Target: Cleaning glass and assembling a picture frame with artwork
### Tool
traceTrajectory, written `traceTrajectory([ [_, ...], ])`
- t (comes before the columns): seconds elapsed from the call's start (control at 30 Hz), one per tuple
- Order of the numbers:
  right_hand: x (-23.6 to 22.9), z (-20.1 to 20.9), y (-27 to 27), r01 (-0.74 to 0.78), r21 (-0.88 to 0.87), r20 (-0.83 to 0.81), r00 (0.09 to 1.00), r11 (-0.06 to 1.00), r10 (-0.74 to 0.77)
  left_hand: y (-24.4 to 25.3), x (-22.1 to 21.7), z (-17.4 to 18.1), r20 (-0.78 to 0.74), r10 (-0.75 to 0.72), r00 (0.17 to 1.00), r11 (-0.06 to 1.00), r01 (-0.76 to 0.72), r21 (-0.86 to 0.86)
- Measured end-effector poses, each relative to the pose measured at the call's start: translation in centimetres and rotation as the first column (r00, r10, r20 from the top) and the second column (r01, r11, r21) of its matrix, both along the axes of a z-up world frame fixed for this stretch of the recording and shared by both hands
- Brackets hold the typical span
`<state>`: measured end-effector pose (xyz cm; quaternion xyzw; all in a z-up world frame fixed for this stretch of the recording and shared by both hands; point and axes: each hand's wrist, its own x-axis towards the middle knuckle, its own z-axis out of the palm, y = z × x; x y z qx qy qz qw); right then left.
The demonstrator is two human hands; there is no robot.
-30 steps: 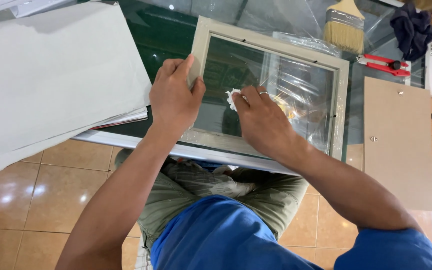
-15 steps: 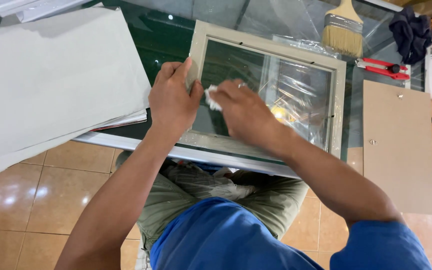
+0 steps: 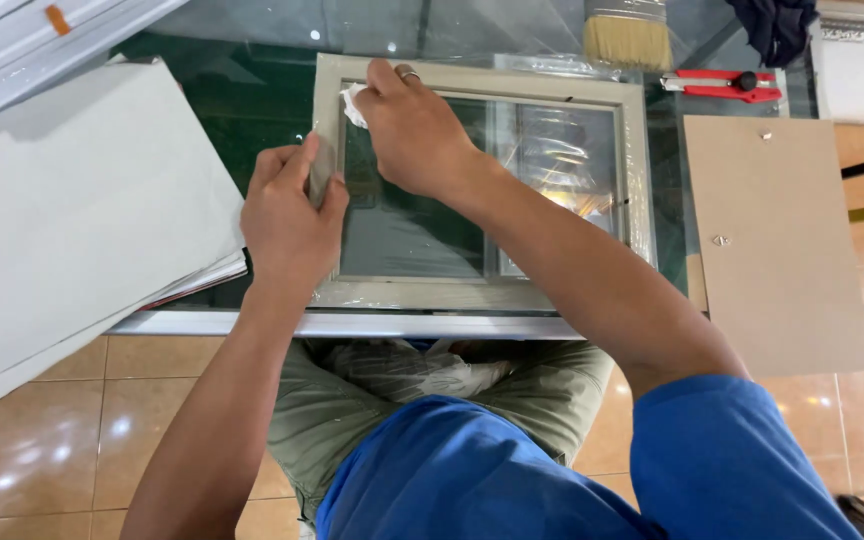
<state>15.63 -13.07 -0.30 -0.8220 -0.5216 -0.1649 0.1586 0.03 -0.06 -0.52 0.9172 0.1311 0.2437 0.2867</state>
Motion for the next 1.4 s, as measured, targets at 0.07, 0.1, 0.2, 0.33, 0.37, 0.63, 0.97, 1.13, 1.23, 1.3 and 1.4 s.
traceTrajectory([
  [0.07, 0.5, 0.3, -3.0, 0.041, -0.063, -0.031, 0.999, 0.997, -0.043, -0.1, 0.0, 0.2, -0.032, -0.002, 0.999, 1.000, 0.002, 0.011],
  [0.1, 0.9, 0.6, -4.5, 0.070, -0.123, -0.052, 0.996, 0.990, -0.077, -0.1, 0.0, 0.3, -0.055, 0.007, 0.998, 1.000, -0.006, 0.025],
  [0.2, 2.2, 0.7, -10.9, 0.080, -0.162, -0.009, 0.997, 0.983, -0.083, -0.1, 0.1, 0.1, -0.072, 0.009, 0.997, 1.000, -0.008, 0.020],
  [0.33, 2.2, 2.2, -18.3, 0.069, -0.120, 0.196, 0.980, 0.990, -0.045, -0.1, 0.1, 0.4, -0.118, 0.021, 0.993, 0.999, -0.016, 0.043],
  [0.37, 2.2, 2.4, -19.9, 0.144, -0.074, 0.059, 0.988, 0.987, -0.140, -0.1, 0.1, 0.4, -0.108, 0.015, 0.994, 0.999, -0.010, 0.040],
  [0.63, 1.4, 2.9, -22.8, 0.126, -0.055, -0.057, 0.990, 0.991, -0.129, -0.2, 0.1, 0.0, -0.062, -0.001, 0.998, 1.000, 0.003, 0.030],
  [0.97, -8.4, 1.9, -27.7, 0.098, -0.168, -0.088, 0.990, 0.981, -0.114, 0.2, 0.3, -1.8, 0.060, -0.001, 0.998, 0.999, 0.003, -0.033],
  [1.13, -9.6, 3.9, -28.0, 0.051, -0.245, -0.240, 0.964, 0.968, -0.112, 0.1, 0.1, -0.1, 0.015, -0.031, 0.999, 0.997, 0.030, 0.077],
  [1.23, -8.7, 4.0, -26.6, -0.043, -0.211, -0.347, 0.937, 0.977, -0.034, 0.2, 0.2, -0.3, -0.003, -0.020, 1.000, 0.999, 0.020, 0.035],
  [1.3, -8.2, 4.5, -24.2, -0.087, -0.251, -0.232, 0.972, 0.964, 0.027, 0.5, 0.4, -0.6, 0.009, -0.027, 1.000, 0.995, 0.026, 0.097],
  [1.4, -6.9, 3.5, -20.4, -0.252, -0.206, -0.223, 0.953, 0.946, 0.206, 0.3, 0.2, -0.5, -0.013, -0.009, 1.000, 0.998, 0.010, 0.056],
])
